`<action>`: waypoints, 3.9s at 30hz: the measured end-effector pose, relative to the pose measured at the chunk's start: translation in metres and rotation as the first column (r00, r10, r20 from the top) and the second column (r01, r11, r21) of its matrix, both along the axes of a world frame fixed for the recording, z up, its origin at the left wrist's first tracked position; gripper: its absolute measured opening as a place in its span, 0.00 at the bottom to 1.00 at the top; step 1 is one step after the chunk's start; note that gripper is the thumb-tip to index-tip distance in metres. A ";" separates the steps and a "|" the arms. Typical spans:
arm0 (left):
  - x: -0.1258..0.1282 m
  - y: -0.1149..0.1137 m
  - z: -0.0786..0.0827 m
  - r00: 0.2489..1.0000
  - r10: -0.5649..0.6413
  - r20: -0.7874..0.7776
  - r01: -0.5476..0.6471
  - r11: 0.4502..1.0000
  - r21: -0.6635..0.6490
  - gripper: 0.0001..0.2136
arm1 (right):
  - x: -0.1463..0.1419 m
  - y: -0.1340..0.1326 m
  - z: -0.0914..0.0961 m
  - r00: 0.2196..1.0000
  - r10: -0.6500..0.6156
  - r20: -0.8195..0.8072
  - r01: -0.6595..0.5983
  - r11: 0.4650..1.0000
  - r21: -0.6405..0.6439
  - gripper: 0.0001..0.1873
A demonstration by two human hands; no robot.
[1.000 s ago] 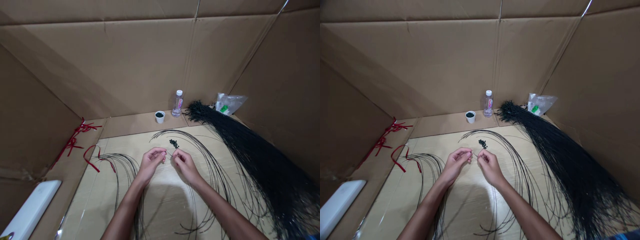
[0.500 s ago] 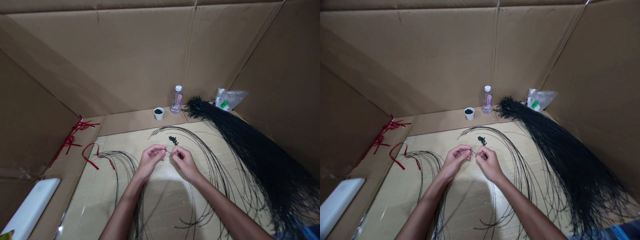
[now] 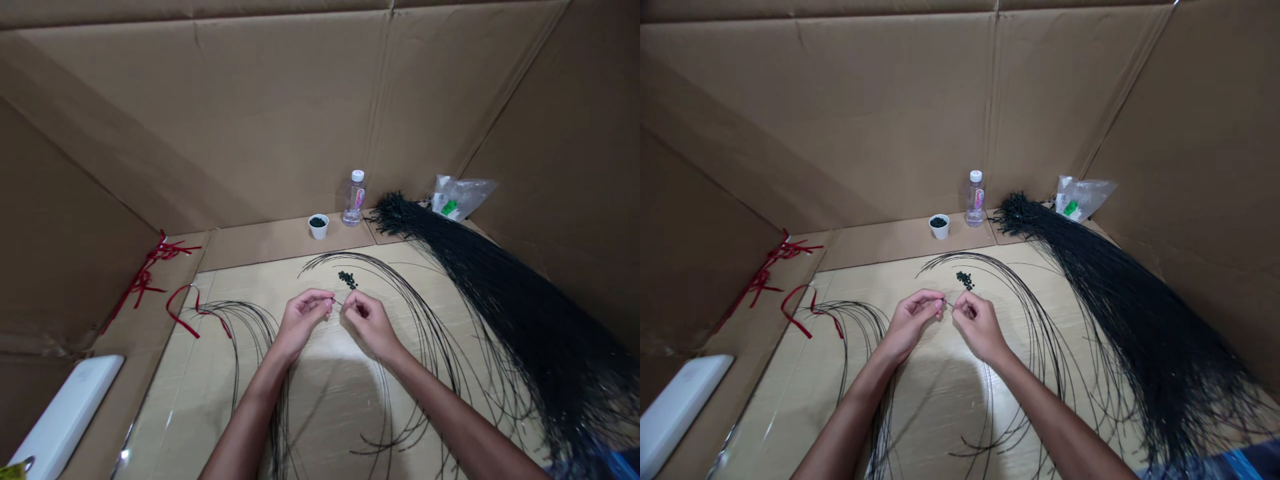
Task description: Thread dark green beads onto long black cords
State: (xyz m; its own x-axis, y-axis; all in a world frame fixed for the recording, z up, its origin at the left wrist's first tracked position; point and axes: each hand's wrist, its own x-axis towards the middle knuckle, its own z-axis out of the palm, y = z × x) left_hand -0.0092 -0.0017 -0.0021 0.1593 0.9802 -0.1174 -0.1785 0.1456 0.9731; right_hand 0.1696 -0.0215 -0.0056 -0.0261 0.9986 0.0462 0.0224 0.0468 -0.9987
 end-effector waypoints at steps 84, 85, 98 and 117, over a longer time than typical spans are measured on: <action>0.004 -0.004 0.004 0.998 -0.005 -0.063 0.005 1.000 0.010 0.15 | 0.004 0.000 -0.001 0.999 0.039 0.024 -0.040 0.998 0.044 0.06; 0.003 -0.004 0.004 0.998 -0.008 -0.061 0.009 1.000 0.010 0.15 | 0.004 0.000 -0.002 0.999 0.039 0.022 -0.040 0.998 0.047 0.06; 0.004 -0.002 0.003 0.998 -0.014 -0.055 0.014 1.000 0.003 0.15 | 0.005 0.002 0.007 0.999 0.036 0.021 -0.037 0.999 0.033 0.06; 0.002 -0.001 0.005 0.994 -0.042 -0.098 0.044 0.999 0.023 0.13 | 0.007 0.000 0.009 0.998 0.044 0.039 -0.046 0.997 0.069 0.07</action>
